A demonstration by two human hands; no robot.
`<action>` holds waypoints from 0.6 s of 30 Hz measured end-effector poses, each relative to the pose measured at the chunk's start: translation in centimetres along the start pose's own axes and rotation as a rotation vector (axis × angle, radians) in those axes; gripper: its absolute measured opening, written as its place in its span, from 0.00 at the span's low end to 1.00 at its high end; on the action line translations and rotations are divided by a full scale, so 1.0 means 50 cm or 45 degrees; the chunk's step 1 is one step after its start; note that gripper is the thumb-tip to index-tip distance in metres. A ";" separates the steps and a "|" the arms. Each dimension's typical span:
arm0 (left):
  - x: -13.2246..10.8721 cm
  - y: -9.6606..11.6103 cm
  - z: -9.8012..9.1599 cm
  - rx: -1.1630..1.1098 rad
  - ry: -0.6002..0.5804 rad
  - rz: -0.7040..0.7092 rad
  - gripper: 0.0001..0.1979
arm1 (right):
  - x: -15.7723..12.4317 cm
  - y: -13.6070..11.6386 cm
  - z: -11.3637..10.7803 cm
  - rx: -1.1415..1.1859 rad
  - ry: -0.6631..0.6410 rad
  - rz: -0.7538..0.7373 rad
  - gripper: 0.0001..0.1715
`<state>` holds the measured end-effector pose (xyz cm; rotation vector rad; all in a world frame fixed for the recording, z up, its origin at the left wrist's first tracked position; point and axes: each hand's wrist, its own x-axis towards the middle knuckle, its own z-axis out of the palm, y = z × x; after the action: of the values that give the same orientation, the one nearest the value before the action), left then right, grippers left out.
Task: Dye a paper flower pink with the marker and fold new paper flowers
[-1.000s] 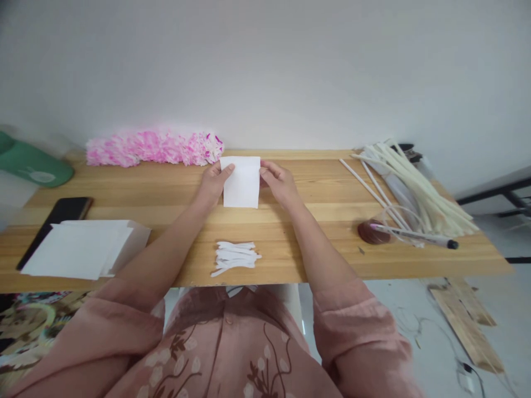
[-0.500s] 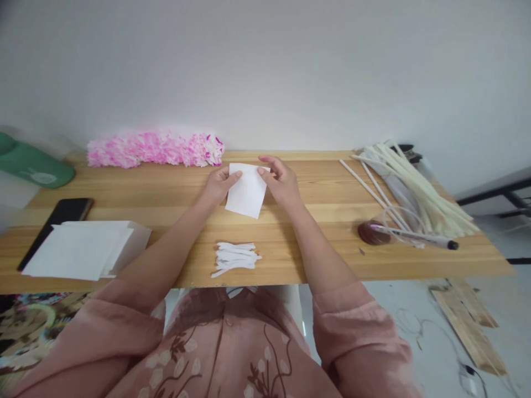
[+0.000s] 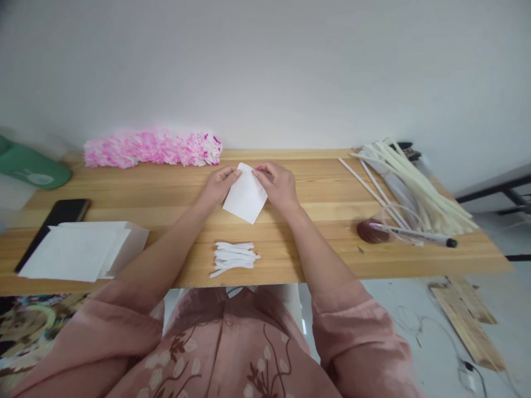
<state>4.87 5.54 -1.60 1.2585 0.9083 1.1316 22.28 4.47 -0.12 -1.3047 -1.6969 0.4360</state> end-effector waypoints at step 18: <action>0.005 0.009 -0.004 -0.060 0.109 -0.029 0.13 | 0.001 0.011 -0.001 0.210 0.007 0.061 0.11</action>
<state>4.70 5.81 -1.18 1.1661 0.9514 1.1898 22.63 4.73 -0.47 -1.2270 -1.5921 0.5873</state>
